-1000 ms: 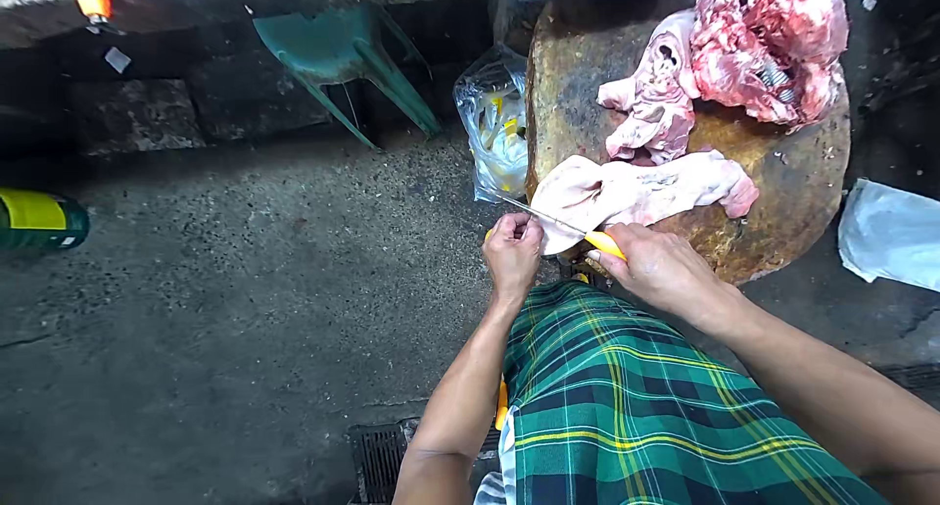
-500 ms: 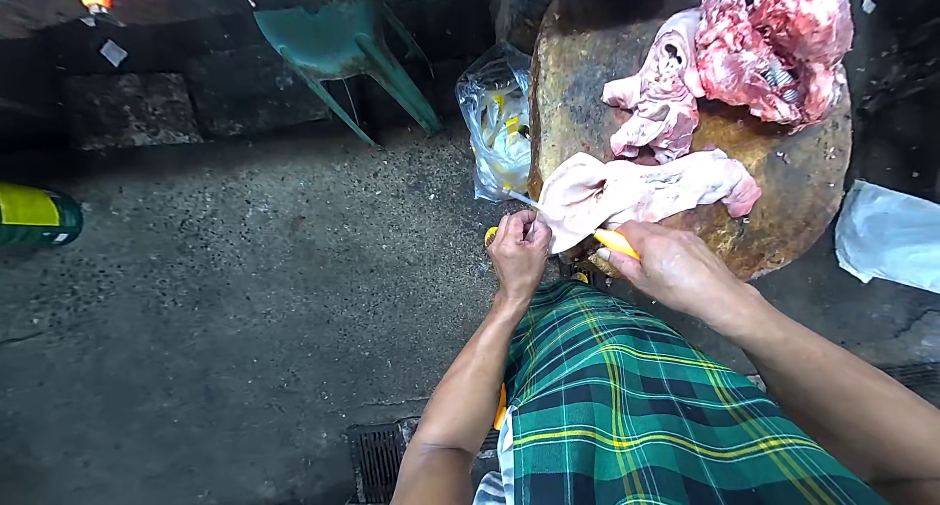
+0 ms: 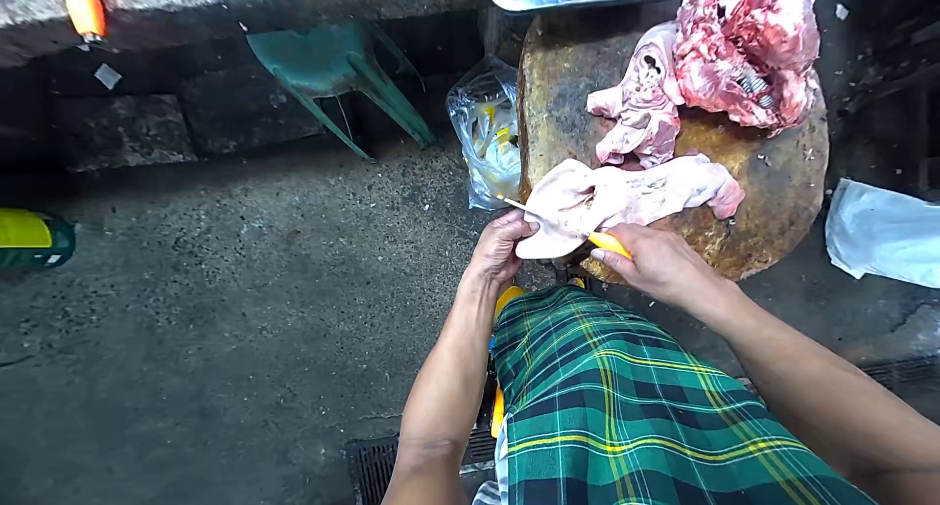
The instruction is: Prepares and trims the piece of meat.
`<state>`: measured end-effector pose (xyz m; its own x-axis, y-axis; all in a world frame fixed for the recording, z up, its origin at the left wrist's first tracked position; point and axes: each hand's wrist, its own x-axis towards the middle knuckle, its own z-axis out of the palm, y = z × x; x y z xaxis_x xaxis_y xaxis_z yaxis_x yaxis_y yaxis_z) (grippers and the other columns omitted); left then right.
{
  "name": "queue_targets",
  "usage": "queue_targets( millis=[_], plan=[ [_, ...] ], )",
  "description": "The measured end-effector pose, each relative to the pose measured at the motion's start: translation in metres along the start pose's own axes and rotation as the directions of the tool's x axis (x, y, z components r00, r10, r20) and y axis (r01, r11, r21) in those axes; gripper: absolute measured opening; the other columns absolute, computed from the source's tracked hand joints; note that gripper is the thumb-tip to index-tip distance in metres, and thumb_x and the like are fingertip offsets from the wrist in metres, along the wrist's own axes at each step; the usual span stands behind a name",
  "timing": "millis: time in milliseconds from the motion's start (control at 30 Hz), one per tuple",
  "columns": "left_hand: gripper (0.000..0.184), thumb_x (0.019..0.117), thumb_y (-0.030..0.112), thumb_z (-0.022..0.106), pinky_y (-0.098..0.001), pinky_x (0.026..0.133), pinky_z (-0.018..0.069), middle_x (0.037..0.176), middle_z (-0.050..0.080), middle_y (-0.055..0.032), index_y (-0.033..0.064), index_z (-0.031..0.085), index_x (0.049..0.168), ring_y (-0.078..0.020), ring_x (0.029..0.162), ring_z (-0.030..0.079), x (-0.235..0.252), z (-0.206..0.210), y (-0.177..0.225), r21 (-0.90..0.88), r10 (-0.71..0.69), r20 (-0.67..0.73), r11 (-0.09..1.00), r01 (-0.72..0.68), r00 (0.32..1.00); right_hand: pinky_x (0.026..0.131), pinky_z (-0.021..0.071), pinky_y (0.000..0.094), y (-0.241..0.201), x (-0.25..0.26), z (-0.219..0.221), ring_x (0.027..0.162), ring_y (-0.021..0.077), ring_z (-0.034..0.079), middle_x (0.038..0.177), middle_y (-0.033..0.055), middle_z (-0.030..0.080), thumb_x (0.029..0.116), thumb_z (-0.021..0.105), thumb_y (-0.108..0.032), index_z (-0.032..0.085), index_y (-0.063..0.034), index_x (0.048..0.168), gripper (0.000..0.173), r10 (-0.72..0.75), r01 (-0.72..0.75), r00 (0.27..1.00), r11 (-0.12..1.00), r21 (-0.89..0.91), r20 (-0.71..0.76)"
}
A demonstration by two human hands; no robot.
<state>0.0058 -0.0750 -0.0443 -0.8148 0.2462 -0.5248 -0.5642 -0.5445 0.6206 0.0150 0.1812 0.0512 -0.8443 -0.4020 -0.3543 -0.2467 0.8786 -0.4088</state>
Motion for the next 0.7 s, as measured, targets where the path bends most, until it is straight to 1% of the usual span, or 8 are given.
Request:
queue_targets(
  millis=[33, 167, 233, 333, 433, 500, 567, 700],
  plan=[
    [0.017, 0.0919, 0.005, 0.058, -0.0348, 0.074, 0.0611, 0.091, 0.073, -0.0089, 0.0044, 0.068, 0.105, -0.0158, 0.08, 0.071, -0.001, -0.001, -0.002, -0.055, -0.006, 0.048, 0.998, 0.009, 0.999, 0.072, 0.0594, 0.0515, 0.0, 0.001, 0.005, 0.083, 0.0275, 0.071, 0.095, 0.008, 0.069, 0.1054, 0.05, -0.052, 0.067, -0.0129, 0.117, 0.044, -0.007, 0.007, 1.0, 1.0, -0.015, -0.011],
    [0.036, 0.0915, 0.009, 0.055, -0.0402, 0.087, 0.0601, 0.11, 0.072, -0.0101, 0.0086, 0.061, 0.127, -0.0188, 0.097, 0.071, -0.002, 0.001, -0.016, -0.19, -0.017, 0.179, 0.98, 0.051, 0.984, 0.069, 0.0573, 0.0588, 0.008, 0.011, 0.005, 0.081, 0.0353, 0.071, 0.09, 0.0135, 0.069, 0.1067, 0.048, -0.052, 0.065, -0.0104, 0.112, 0.045, 0.147, -0.149, 0.986, 0.989, -0.019, -0.074],
    [0.042, 0.0889, 0.009, 0.055, -0.0416, 0.089, 0.0595, 0.113, 0.071, -0.01, 0.0111, 0.058, 0.131, -0.0197, 0.1, 0.07, 0.0, 0.005, -0.019, -0.217, 0.002, 0.213, 0.975, 0.045, 0.977, 0.071, 0.0576, 0.0575, 0.004, 0.011, 0.0, 0.083, 0.0321, 0.071, 0.091, 0.011, 0.069, 0.1063, 0.045, -0.056, 0.065, -0.0123, 0.111, 0.048, 0.153, -0.154, 0.987, 0.988, -0.015, -0.051],
    [0.042, 0.0866, 0.013, 0.061, -0.0405, 0.086, 0.0601, 0.11, 0.072, -0.0088, 0.0131, 0.059, 0.129, -0.0188, 0.098, 0.071, 0.002, 0.006, -0.022, -0.256, 0.043, 0.278, 0.966, 0.03, 0.96, 0.069, 0.0583, 0.0544, -0.005, 0.007, 0.0, 0.081, 0.0298, 0.071, 0.089, 0.0086, 0.069, 0.1065, 0.045, -0.054, 0.065, -0.0136, 0.111, 0.045, 0.125, -0.125, 0.992, 0.991, -0.038, -0.011],
    [0.045, 0.0861, 0.012, 0.063, -0.0398, 0.087, 0.0595, 0.111, 0.072, -0.0083, 0.0129, 0.059, 0.13, -0.0182, 0.099, 0.071, 0.002, 0.005, -0.025, -0.279, 0.061, 0.341, 0.959, 0.039, 0.938, 0.068, 0.0554, 0.0619, -0.002, 0.012, -0.014, 0.081, 0.0408, 0.07, 0.085, 0.0174, 0.067, 0.1085, 0.043, -0.05, 0.061, -0.0083, 0.112, 0.046, 0.317, -0.316, 0.948, 0.948, -0.034, 0.037],
    [0.041, 0.0836, 0.01, 0.06, -0.0365, 0.081, 0.0601, 0.105, 0.072, -0.0058, 0.0124, 0.061, 0.124, -0.0152, 0.093, 0.071, 0.001, 0.01, -0.022, -0.175, 0.039, 0.276, 0.985, 0.011, 0.96, 0.069, 0.0544, 0.0628, 0.0, 0.013, -0.027, 0.082, 0.0404, 0.069, 0.085, 0.0178, 0.067, 0.1084, 0.039, -0.055, 0.06, -0.0097, 0.114, 0.05, 0.399, -0.402, 0.912, 0.915, 0.016, 0.093],
    [0.038, 0.089, 0.011, 0.054, -0.0376, 0.078, 0.0606, 0.101, 0.073, -0.0092, 0.0059, 0.064, 0.125, -0.0166, 0.088, 0.071, 0.004, 0.013, -0.016, 0.038, 0.031, 0.148, 0.999, -0.037, 0.988, 0.068, 0.0545, 0.062, -0.002, 0.01, -0.032, 0.08, 0.0384, 0.069, 0.084, 0.0162, 0.067, 0.1083, 0.039, -0.055, 0.061, -0.0102, 0.114, 0.05, 0.411, -0.415, 0.908, 0.909, 0.045, 0.078],
    [0.035, 0.1059, 0.035, 0.056, -0.0374, 0.072, 0.0615, 0.091, 0.075, -0.0074, 0.0054, 0.073, 0.114, -0.0154, 0.077, 0.071, 0.01, 0.022, -0.003, 0.512, 0.124, -0.085, 0.857, -0.063, 0.989, 0.065, 0.0552, 0.059, 0.0, 0.005, -0.028, 0.076, 0.0337, 0.069, 0.082, 0.0114, 0.067, 0.1069, 0.042, -0.056, 0.062, -0.014, 0.113, 0.047, 0.355, -0.355, 0.935, 0.934, 0.049, 0.013]
  ],
)
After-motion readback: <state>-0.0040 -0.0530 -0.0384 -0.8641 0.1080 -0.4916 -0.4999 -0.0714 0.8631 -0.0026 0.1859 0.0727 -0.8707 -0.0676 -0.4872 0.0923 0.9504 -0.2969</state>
